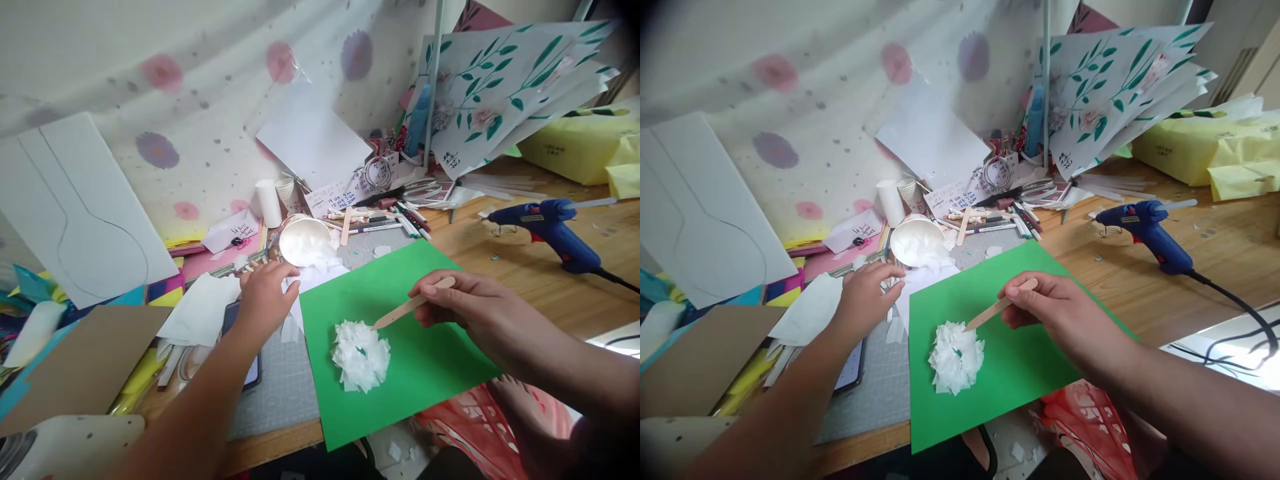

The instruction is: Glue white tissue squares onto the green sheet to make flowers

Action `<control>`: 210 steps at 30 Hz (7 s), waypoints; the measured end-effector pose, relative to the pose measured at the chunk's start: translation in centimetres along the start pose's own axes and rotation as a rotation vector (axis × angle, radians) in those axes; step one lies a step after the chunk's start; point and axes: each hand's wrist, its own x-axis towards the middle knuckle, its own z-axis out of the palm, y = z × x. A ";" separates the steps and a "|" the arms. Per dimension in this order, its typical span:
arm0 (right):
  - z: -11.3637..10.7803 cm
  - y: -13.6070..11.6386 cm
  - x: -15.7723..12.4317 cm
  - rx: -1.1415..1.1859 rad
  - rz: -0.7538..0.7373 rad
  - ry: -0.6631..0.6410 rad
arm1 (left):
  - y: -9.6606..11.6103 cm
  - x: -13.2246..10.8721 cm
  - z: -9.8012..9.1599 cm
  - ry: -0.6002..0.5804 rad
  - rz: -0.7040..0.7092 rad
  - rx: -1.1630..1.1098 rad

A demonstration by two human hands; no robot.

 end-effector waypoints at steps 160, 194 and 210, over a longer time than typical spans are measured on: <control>1.2 -0.5 -0.8 -0.728 -0.342 0.002 | 4.8 -7.7 1.9 -0.074 0.437 -0.336; 0.3 1.2 0.9 -0.442 -0.117 -0.014 | 4.8 -7.7 1.9 -0.137 0.431 -0.355; 0.3 0.6 0.9 -0.434 -0.140 0.013 | 4.7 -7.7 2.1 -0.234 0.460 -0.293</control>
